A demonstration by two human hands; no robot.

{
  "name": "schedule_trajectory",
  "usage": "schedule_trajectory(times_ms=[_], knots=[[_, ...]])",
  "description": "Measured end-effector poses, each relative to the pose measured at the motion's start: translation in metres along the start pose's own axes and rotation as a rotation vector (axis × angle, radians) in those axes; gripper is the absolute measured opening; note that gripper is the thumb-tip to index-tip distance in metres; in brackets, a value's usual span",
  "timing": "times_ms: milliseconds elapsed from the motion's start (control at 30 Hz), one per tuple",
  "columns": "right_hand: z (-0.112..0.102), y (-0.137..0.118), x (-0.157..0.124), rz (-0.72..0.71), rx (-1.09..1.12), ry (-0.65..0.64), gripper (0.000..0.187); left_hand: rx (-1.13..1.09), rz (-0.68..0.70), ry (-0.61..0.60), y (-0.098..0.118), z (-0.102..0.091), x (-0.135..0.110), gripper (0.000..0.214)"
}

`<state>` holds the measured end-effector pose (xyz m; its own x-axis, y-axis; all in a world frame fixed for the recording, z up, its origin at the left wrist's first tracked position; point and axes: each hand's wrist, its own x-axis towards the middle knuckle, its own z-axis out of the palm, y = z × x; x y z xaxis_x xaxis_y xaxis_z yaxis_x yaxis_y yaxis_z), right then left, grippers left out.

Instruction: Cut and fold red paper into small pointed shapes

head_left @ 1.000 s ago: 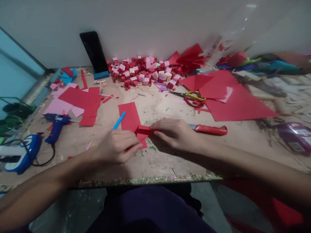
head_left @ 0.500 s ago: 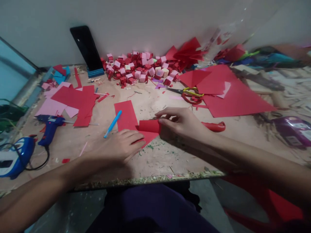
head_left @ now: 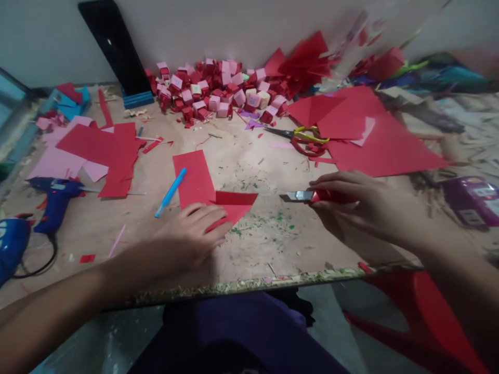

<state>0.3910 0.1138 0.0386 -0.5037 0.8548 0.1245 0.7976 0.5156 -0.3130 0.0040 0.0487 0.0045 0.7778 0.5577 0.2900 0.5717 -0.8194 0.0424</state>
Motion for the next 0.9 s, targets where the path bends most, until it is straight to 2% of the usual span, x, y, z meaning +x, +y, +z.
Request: schedule_trajectory(times_ms=[67, 133, 233, 300, 433, 533, 633, 767, 900], knots=[[-0.005, -0.008, -0.003, 0.088, 0.031, 0.011, 0.033, 0.036, 0.011, -0.105, 0.003, -0.010, 0.001, 0.028], [-0.011, -0.021, -0.004, 0.108, 0.114, 0.000, 0.029, 0.060, 0.042, -0.163, 0.004, -0.018, 0.001, 0.030], [-0.012, -0.045, 0.000, -0.017, 0.290, -0.094, 0.026, 0.074, 0.082, -0.138, 0.006, -0.023, 0.001, 0.028], [-0.004, -0.060, 0.007, -0.080, 0.349, -0.189, 0.027, 0.078, 0.088, -0.108, 0.007, -0.021, 0.001, 0.030], [0.020, -0.080, 0.025, 0.019, 0.397, -0.305, 0.023, 0.012, 0.047, -0.054, 0.012, -0.014, -0.002, 0.033], [0.031, -0.087, 0.039, 0.069, 0.469, -0.357, 0.017, -0.017, -0.015, -0.068, 0.015, -0.009, -0.007, 0.034], [0.032, -0.090, 0.051, 0.018, 0.496, -0.375, 0.009, -0.012, -0.016, -0.103, 0.016, -0.005, -0.010, 0.038], [0.030, -0.090, 0.058, -0.059, 0.409, -0.360, 0.009, -0.002, -0.003, -0.107, 0.014, -0.004, -0.010, 0.041], [0.029, -0.087, 0.055, -0.061, 0.326, -0.367, 0.011, 0.037, 0.027, -0.114, 0.012, -0.006, -0.009, 0.046]])
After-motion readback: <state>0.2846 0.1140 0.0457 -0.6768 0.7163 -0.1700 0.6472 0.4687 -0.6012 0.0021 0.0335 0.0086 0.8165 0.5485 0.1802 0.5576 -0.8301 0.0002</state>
